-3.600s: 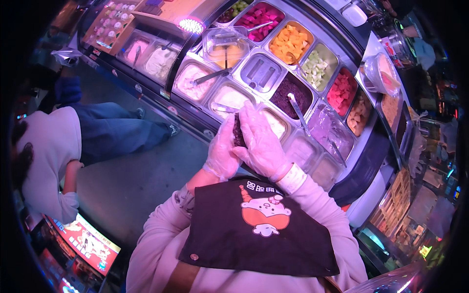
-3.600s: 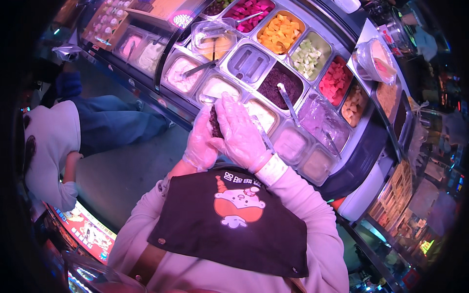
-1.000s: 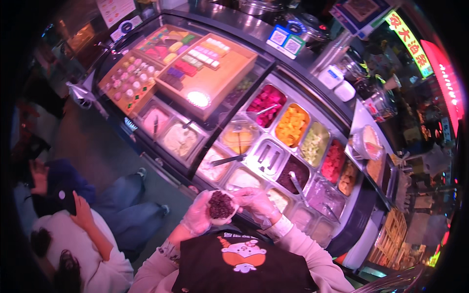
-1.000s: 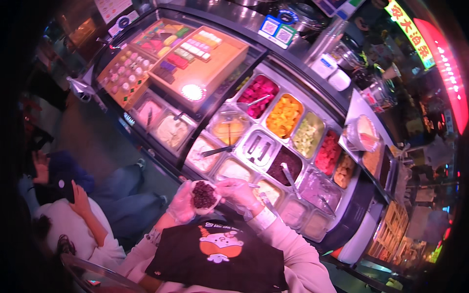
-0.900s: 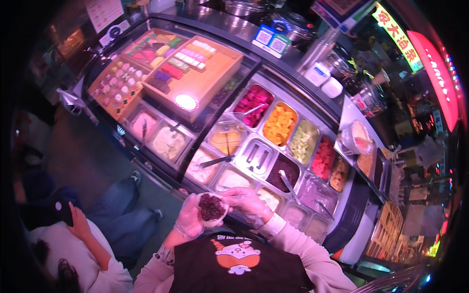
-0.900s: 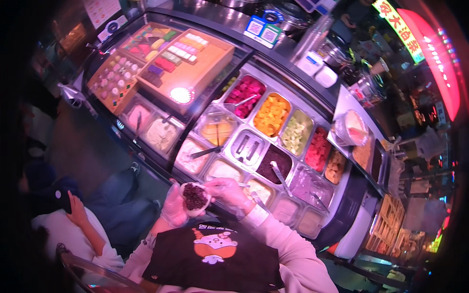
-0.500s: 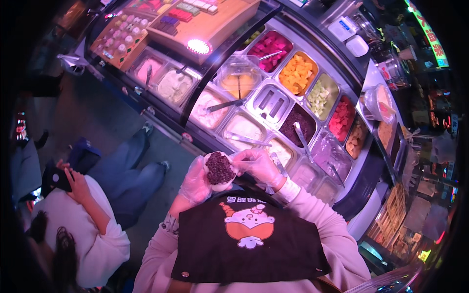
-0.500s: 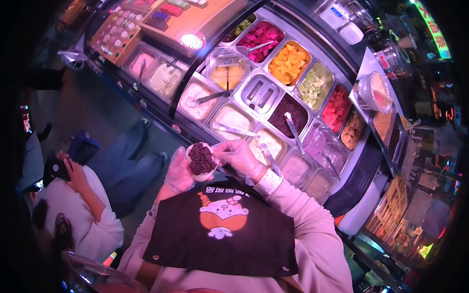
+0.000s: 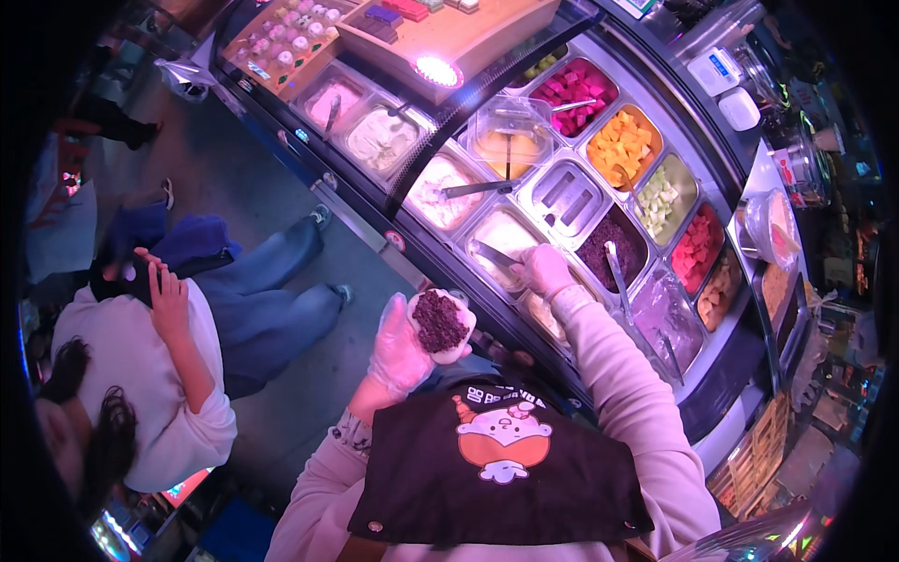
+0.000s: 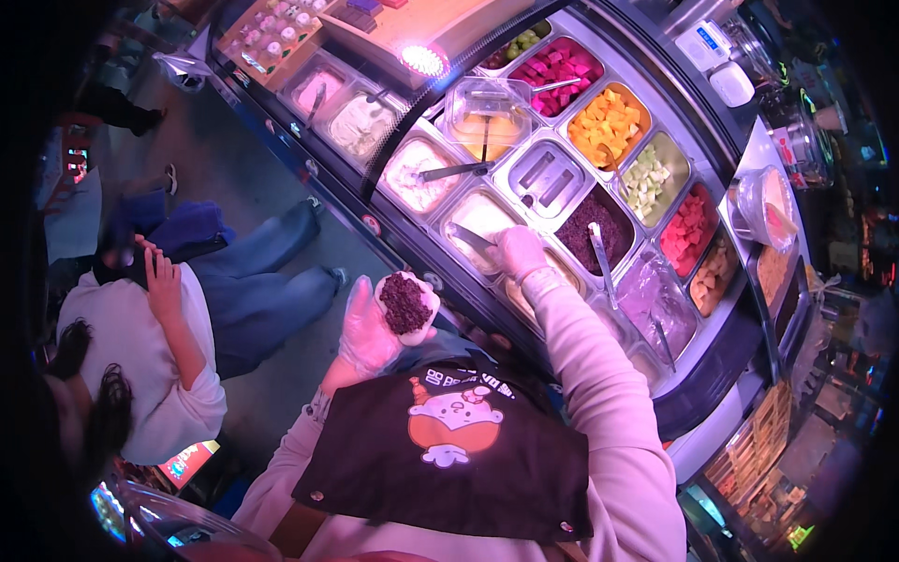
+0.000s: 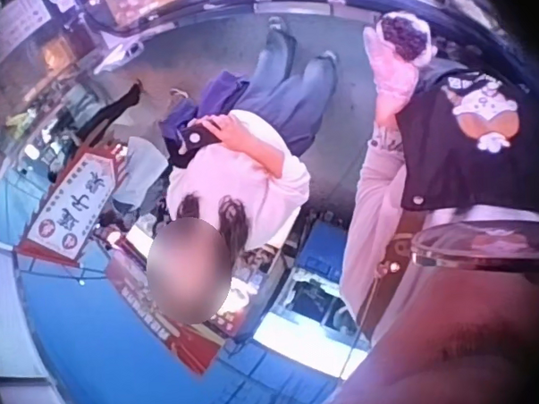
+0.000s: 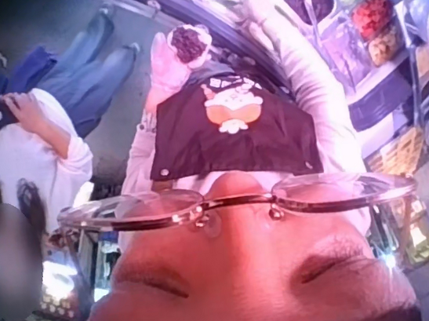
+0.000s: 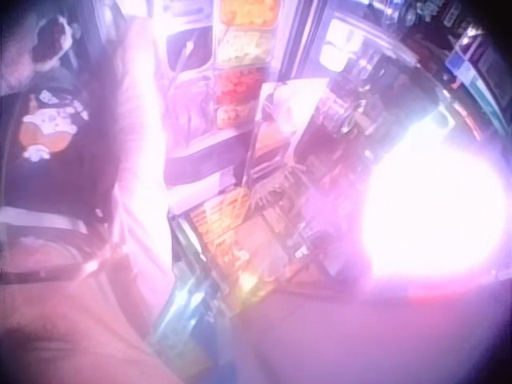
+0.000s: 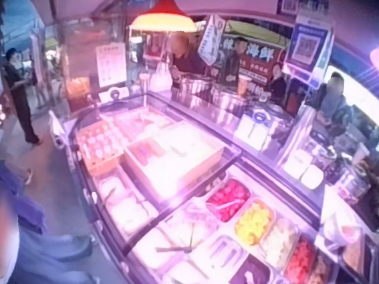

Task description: The person scoops purple sticky rice and white cream into a plastic bag, then adds diced watermelon, mango, and dragon fruit. The person seals the bag and rolls the contents into a ball, then coats it in a crumbly topping before presenting the finished item.

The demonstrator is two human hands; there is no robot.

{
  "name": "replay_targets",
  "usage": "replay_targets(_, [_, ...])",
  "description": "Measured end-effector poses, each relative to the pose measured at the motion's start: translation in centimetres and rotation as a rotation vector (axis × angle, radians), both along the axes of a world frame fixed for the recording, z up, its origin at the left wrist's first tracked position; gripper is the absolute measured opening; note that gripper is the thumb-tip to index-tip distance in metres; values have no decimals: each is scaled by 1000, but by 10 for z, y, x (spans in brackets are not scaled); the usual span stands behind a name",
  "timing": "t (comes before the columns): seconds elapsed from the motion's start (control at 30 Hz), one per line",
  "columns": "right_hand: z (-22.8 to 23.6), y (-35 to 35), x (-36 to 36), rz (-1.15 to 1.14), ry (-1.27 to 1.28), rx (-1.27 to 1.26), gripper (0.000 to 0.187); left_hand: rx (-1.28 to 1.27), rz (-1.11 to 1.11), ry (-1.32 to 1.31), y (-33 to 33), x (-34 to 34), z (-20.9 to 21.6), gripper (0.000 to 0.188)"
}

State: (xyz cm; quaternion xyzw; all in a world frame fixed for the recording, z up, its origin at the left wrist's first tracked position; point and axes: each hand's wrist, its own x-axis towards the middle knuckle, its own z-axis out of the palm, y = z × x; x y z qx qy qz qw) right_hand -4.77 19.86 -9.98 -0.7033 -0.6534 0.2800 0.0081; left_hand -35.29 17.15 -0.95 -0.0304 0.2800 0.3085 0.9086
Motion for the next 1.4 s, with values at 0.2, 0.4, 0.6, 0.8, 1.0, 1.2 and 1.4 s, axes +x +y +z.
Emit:
replay_targets(0.2, [22,-30,35,-169,53,121,19,-58,18,-37,-7,3,0,72])
replay_targets(0.4, [-9,-12,10,-161,14,231,13,-106,56,-126,-7,24,-12,66])
replay_targets(0.6, [5,-2,-30,-189,-91,131,13,-74,65,-44,-5,31,-8,69])
replay_targets(0.8, [-11,-12,-46,-211,-10,130,14,-106,84,-49,-8,32,-15,56])
replay_targets(1.0, [-11,-21,-63,-207,88,91,17,-72,98,-32,-7,33,-13,64])
replay_targets(1.2, [-20,-19,-25,-654,755,-329,15,-59,111,38,1,33,-10,66])
replay_targets(1.4, [93,-55,-20,-487,560,173,23,181,157,71,27,55,-6,64])
